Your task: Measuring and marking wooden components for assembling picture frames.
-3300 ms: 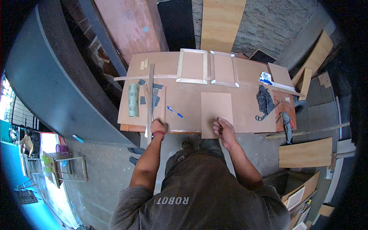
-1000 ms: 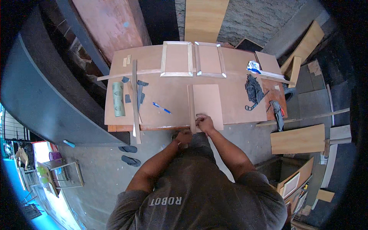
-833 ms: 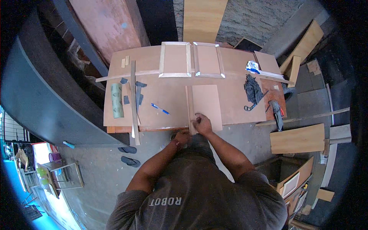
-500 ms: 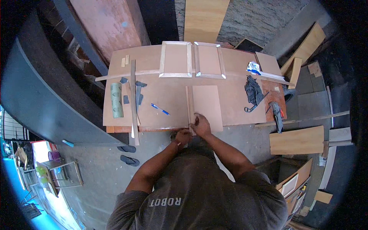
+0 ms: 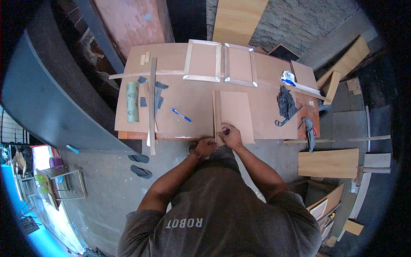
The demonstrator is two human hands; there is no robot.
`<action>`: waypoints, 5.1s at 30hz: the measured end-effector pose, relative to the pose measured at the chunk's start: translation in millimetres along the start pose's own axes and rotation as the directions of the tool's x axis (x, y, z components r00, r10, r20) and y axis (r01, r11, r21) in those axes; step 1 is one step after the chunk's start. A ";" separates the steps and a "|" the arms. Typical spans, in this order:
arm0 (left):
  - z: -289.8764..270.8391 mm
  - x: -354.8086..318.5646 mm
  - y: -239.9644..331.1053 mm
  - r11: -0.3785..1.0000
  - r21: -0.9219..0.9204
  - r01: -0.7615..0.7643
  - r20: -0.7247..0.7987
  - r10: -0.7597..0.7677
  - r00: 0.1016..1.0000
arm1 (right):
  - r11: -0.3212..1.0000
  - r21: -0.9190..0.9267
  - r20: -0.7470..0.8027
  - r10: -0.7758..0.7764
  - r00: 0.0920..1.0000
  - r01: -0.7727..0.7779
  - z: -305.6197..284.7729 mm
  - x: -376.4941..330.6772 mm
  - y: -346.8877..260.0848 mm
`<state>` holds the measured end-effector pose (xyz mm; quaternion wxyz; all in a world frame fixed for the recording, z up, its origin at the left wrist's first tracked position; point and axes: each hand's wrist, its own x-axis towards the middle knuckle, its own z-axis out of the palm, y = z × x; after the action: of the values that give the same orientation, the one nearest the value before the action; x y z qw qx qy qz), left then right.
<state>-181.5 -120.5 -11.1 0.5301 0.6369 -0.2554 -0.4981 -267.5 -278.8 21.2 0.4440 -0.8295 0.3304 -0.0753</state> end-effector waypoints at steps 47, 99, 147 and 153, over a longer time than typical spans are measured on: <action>-11.2 -9.4 14.9 0.967 0.228 0.115 0.065 -0.133 0.989 | 0.997 -0.050 0.046 -0.058 0.997 0.061 40.7 0.4 6.7; -18.0 19.8 -81.3 0.997 0.083 0.003 -0.012 -0.002 1.000 | 0.999 -0.032 0.071 -0.013 0.997 0.016 41.4 -2.3 3.4; -13.4 27.2 -82.2 0.958 0.288 -0.004 -0.040 0.016 0.999 | 1.000 -0.023 0.101 -0.019 0.995 0.022 38.3 -1.3 11.7; -7.2 15.5 -42.2 0.963 0.261 0.063 -0.063 -0.048 0.997 | 0.998 -0.059 0.120 0.025 0.992 -0.018 34.3 -1.4 15.8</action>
<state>-177.7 -117.7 -56.4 0.4338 0.7221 -0.2865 -0.4565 -261.8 -260.5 -11.4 0.4396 -0.8414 0.3141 -0.0105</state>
